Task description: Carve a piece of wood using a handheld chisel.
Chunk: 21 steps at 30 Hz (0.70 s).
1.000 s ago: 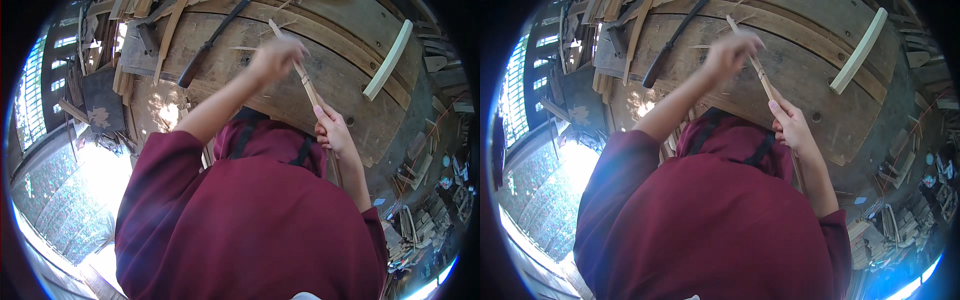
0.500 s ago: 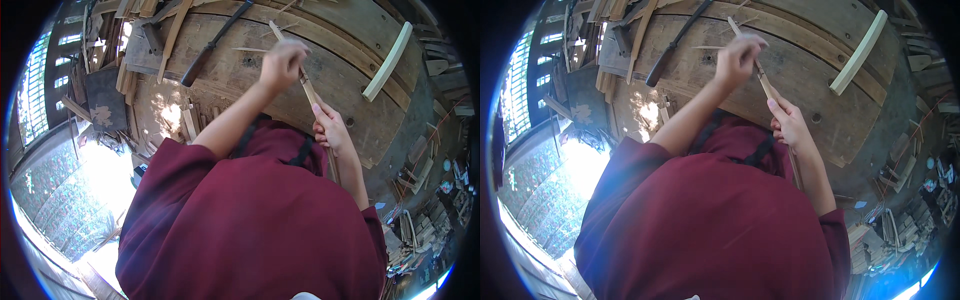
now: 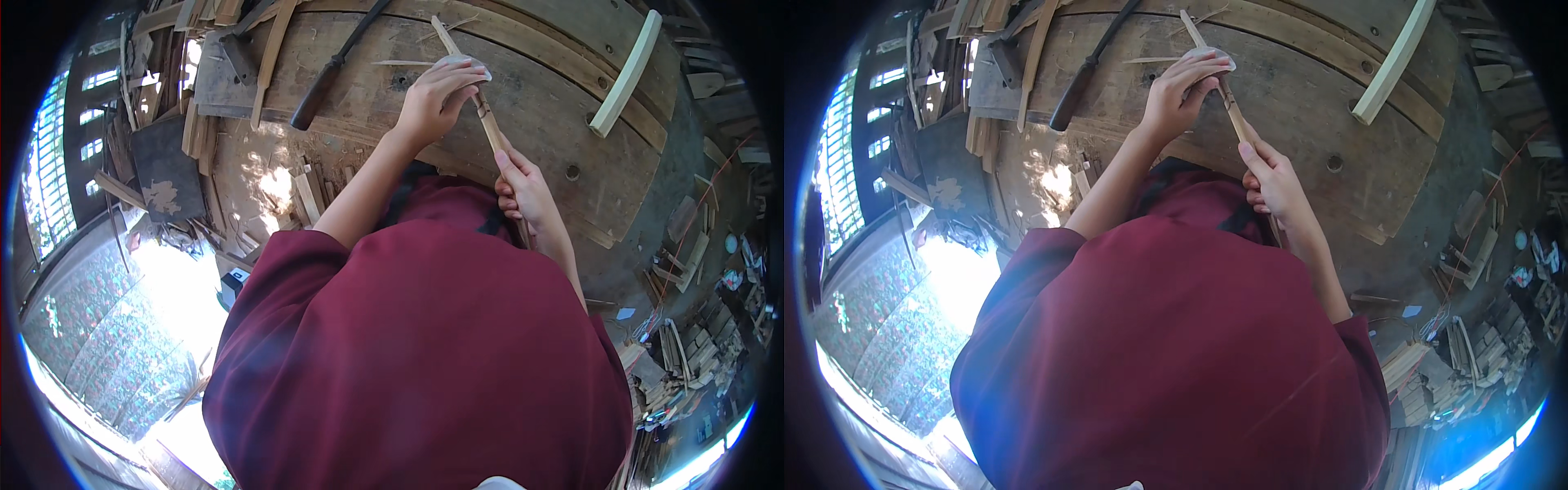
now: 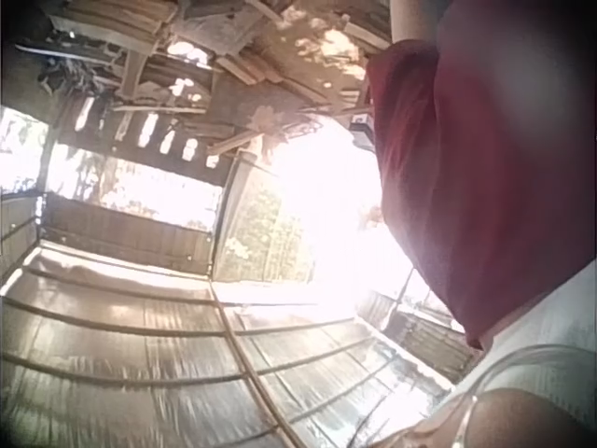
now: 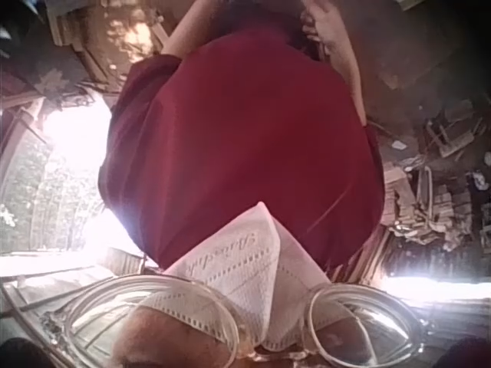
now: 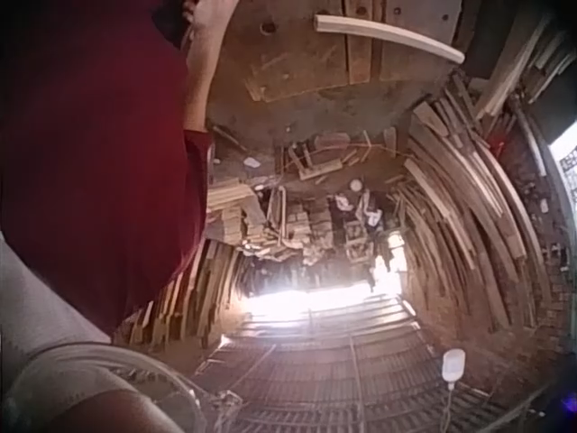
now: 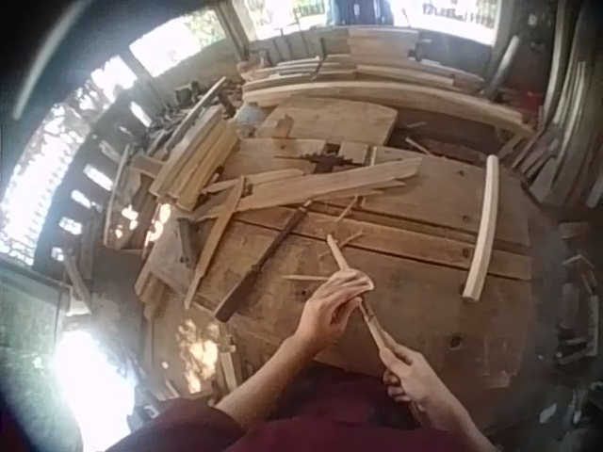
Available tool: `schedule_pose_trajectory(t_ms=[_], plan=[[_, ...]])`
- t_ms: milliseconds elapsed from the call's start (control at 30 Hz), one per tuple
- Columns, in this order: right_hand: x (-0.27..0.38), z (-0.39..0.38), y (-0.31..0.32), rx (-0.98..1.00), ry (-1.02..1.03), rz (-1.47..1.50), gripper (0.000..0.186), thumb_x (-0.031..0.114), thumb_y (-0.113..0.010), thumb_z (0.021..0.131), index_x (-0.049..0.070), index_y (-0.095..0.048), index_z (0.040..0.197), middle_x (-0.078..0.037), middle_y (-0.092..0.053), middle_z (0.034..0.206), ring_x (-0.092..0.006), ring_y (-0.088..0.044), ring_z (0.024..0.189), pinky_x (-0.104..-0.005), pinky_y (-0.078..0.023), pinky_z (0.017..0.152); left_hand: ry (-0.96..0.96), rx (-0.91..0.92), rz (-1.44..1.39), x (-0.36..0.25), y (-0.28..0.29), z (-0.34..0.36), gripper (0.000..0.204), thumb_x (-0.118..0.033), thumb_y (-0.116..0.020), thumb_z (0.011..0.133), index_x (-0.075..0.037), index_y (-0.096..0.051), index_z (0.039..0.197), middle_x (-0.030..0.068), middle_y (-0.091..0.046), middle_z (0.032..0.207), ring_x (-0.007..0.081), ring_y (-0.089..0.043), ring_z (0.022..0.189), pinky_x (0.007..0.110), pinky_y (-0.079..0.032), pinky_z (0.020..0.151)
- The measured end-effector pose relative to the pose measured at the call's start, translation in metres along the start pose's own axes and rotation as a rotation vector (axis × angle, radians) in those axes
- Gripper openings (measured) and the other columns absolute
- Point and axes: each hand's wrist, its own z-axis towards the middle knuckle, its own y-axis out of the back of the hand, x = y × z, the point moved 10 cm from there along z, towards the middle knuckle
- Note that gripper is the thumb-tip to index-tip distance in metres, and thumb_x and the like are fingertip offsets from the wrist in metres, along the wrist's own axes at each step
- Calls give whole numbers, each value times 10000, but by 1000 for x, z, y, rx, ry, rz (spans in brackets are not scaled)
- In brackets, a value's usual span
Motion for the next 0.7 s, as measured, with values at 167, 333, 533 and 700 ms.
schedule_pose_trajectory(t_ms=[167,333,533,700], plan=[[3,-2,-8,-15,38,1,488,412,-538,1000,357,-414,1468,74,-342,618,-12,-274,436,-177,-237,377,17,30,-51,6,0,1,214,-108,-634,897,-73,-702,1097,96,-691,1145,297,-602,1177,429,-409,1062],[3,-1,-17,-72,70,2,502,440,-522,1001,361,-393,1480,70,-350,632,-12,-280,446,-174,-244,383,153,-58,-324,22,5,-3,239,-66,-568,952,-35,-666,1167,138,-680,1174,296,-577,1232,387,-423,1046],[14,0,-27,-125,153,45,497,453,-500,1008,363,-386,1483,70,-354,630,-15,-282,444,-167,-253,380,52,-161,-214,21,40,5,232,-61,-560,947,-34,-668,1151,174,-674,1152,329,-610,1176,377,-467,991],[24,6,-31,-217,210,97,495,447,-494,1011,349,-388,1484,69,-357,626,-14,-289,445,-162,-267,377,39,89,376,42,45,17,410,-294,-617,931,-71,-601,1275,185,-611,1274,361,-528,1260,445,-397,1050]])
